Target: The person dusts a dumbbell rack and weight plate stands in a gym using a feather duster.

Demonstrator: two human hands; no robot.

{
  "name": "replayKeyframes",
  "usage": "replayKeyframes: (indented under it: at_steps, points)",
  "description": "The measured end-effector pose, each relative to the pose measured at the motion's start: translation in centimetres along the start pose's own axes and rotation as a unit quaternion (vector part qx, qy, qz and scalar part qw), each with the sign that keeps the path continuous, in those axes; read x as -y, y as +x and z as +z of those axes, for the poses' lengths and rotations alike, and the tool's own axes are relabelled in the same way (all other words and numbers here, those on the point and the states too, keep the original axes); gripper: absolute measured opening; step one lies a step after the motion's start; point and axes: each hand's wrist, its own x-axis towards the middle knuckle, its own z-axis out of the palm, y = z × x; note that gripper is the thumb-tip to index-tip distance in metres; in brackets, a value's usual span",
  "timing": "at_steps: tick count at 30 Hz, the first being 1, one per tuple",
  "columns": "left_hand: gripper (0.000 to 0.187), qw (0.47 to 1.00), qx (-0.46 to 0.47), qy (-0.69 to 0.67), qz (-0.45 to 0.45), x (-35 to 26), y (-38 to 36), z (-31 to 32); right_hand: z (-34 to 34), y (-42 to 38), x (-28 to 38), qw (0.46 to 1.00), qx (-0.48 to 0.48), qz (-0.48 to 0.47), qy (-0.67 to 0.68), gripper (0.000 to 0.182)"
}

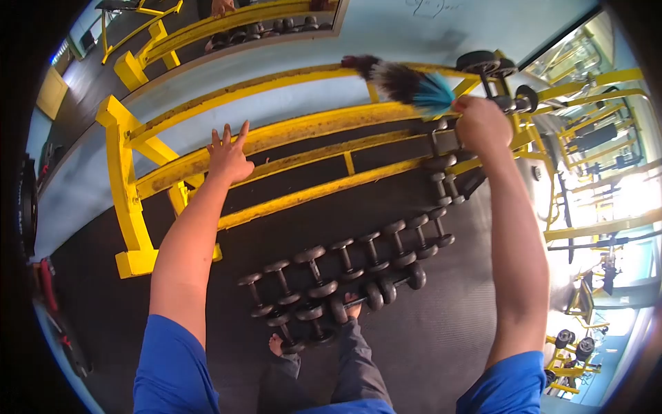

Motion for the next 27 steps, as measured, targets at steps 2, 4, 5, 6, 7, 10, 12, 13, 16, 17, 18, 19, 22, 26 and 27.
replayKeyframes:
  at_steps: [2,4,5,6,7,10,12,13,16,17,18,19,22,26,27]
  points:
    - [0.097,0.999,-0.041,0.005,-0.004,-0.3,0.6,1.2,1.8,1.8,-2.2,1.000,-0.016,0.003,0.026,0.022]
    - [0.098,0.999,-0.047,0.024,-0.006,-0.6,0.7,2.0,3.6,3.8,-4.5,0.999,-0.050,-0.015,-0.005,0.022]
    - [0.100,0.997,-0.071,0.030,-0.005,-0.9,0.8,2.0,3.4,4.7,-5.0,0.997,-0.072,-0.025,-0.017,0.022]
    - [0.104,0.997,-0.067,0.048,-0.009,-1.1,0.9,2.0,3.3,5.5,-5.1,0.996,-0.077,-0.046,-0.024,0.021]
    - [0.104,0.997,-0.056,0.056,-0.014,-1.2,0.9,2.1,3.4,6.0,-5.2,0.994,-0.077,-0.066,-0.030,0.021]
    - [0.106,0.995,-0.069,0.071,-0.018,-1.4,1.1,2.8,4.1,7.0,-5.8,0.982,-0.076,-0.173,-0.014,0.030]
    - [0.106,0.996,-0.063,0.063,-0.025,-1.5,1.3,2.6,5.7,8.8,-7.9,0.975,-0.094,-0.203,0.011,0.032]
    - [0.106,0.996,-0.066,0.063,-0.024,-1.7,1.5,2.6,6.1,10.0,-9.0,0.965,-0.119,-0.232,0.034,0.035]
    - [0.105,0.994,-0.037,0.082,-0.069,-2.8,1.3,1.9,5.5,11.2,-10.7,0.981,-0.078,-0.175,-0.013,0.036]
    - [0.105,0.993,-0.046,0.078,-0.073,-3.7,1.4,1.7,4.8,11.1,-10.6,0.991,-0.051,-0.116,-0.033,0.035]
    - [0.104,0.991,-0.029,0.082,-0.105,-4.8,1.5,1.4,4.7,10.4,-10.7,0.991,-0.054,-0.122,-0.009,0.034]
    - [0.104,0.987,-0.012,0.085,-0.138,-6.1,1.4,1.0,5.2,9.4,-10.8,0.987,-0.075,-0.139,0.008,0.034]
    - [0.103,0.999,-0.033,0.035,-0.020,-12.4,0.3,1.2,6.3,6.7,-9.6,0.981,0.004,-0.155,0.114,0.032]
    - [0.097,0.997,-0.014,-0.024,-0.075,-14.0,0.2,1.2,7.8,6.8,-10.6,0.989,0.009,-0.063,0.137,0.026]
    - [0.095,0.997,0.004,0.007,-0.073,-14.0,-0.1,0.0,8.7,6.5,-11.1,0.988,0.006,-0.039,0.151,0.023]
